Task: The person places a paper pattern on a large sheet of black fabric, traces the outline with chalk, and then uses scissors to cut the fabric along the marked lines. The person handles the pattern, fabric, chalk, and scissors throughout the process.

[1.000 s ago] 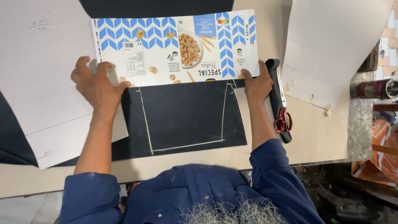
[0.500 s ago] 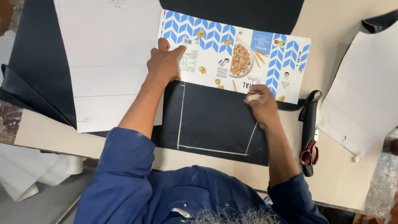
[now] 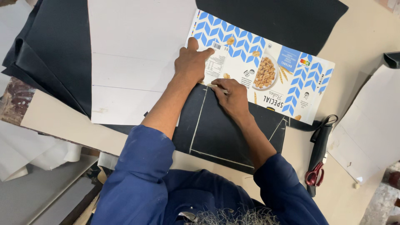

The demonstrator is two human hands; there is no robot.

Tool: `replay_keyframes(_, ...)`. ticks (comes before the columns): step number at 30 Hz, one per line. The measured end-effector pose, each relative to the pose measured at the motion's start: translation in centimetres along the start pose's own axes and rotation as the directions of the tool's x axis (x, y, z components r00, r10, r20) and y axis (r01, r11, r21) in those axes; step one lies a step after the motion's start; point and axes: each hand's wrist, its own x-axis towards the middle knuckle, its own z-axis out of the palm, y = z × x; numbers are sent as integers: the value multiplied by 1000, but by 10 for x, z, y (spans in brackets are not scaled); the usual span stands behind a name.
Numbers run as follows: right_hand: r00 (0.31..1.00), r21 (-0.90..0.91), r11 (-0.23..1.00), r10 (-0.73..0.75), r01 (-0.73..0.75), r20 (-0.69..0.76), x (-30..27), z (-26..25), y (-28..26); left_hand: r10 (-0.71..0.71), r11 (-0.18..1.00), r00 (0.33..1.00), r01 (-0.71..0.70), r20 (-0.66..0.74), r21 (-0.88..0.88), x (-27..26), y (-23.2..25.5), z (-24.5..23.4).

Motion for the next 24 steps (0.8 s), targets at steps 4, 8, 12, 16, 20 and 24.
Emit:
replay_keyframes(4,996,-37,995,-90,91,19,1,1,2,-11,1000,1000,11,13,-9,3,1,0)
replay_keyframes(8,994,-93,990,-104,105,16,-1,7,3,6,999,1000,-6,-8,-31,5,-1,-1)
replay_keyframes(12,993,-112,987,-112,114,21,-18,-8,20,41,998,999,-42,-36,-49,4,-2,2)
replay_keyframes(16,999,-91,996,-1,5,40,-53,-50,51,-4,1000,1000,3,12,25,1,1,1)
replay_keyframes(20,995,-116,988,102,-103,-19,-93,-103,83,-18,998,999,15,40,62,-1,5,-6)
replay_keyframes(24,979,-242,951,168,-192,-114,-131,-156,100,-18,997,999,14,51,82,-3,8,-9)
